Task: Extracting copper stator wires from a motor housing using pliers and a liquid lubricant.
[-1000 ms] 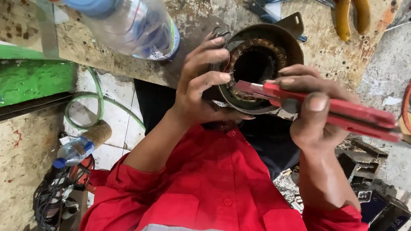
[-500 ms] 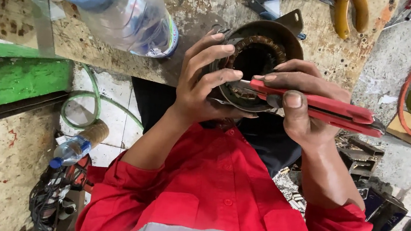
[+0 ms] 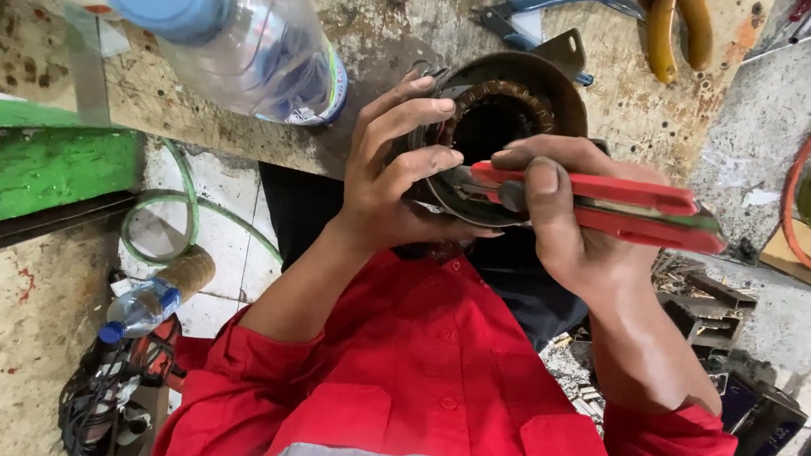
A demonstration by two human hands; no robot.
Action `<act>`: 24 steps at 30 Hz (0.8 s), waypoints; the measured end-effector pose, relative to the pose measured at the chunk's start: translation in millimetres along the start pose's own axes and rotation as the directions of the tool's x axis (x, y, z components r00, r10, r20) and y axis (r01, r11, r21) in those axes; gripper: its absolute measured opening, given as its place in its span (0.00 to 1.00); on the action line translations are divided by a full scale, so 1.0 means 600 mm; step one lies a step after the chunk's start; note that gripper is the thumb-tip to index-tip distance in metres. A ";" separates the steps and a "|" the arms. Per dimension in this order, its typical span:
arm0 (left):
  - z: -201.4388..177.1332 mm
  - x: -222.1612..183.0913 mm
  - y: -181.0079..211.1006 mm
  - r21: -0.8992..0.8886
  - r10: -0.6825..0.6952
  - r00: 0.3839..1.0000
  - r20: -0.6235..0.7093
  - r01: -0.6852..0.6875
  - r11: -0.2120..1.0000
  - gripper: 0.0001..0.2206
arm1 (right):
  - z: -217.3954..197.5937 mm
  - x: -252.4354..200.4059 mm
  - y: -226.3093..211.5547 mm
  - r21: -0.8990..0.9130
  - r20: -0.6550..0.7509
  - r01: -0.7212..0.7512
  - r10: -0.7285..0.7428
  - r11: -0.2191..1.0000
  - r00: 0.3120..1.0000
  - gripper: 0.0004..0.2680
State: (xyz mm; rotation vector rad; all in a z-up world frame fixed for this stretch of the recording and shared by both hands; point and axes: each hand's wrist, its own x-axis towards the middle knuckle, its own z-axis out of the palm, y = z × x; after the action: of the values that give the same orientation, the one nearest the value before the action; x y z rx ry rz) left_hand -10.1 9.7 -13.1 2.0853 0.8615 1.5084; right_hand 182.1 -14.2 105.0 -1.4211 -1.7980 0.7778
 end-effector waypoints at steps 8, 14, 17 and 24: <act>0.036 -0.001 0.059 -0.001 -0.298 0.951 -0.083 0.299 0.954 0.41 | -0.010 -0.053 0.095 0.751 -0.239 0.049 0.203 0.658 0.949 0.18; 0.017 0.029 0.043 -0.194 -0.406 0.914 0.011 0.400 0.896 0.24 | -0.002 -0.088 0.116 0.648 -0.360 0.121 0.163 0.752 0.919 0.16; 0.010 0.035 0.021 -0.314 -0.334 0.936 0.108 0.351 0.882 0.28 | 0.021 -0.086 0.078 0.447 -0.451 0.149 0.078 0.882 0.889 0.12; 0.010 0.010 -0.010 -0.426 -0.152 0.948 0.280 0.265 0.865 0.35 | 0.037 -0.059 0.016 -0.069 -0.261 0.072 -0.088 0.995 0.961 0.06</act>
State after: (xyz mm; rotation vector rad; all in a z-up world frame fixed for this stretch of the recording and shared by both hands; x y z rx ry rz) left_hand -4.2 18.0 -14.8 1.7120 0.5518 1.1756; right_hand 174.4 -47.2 78.7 -1.4076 -1.6712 0.4727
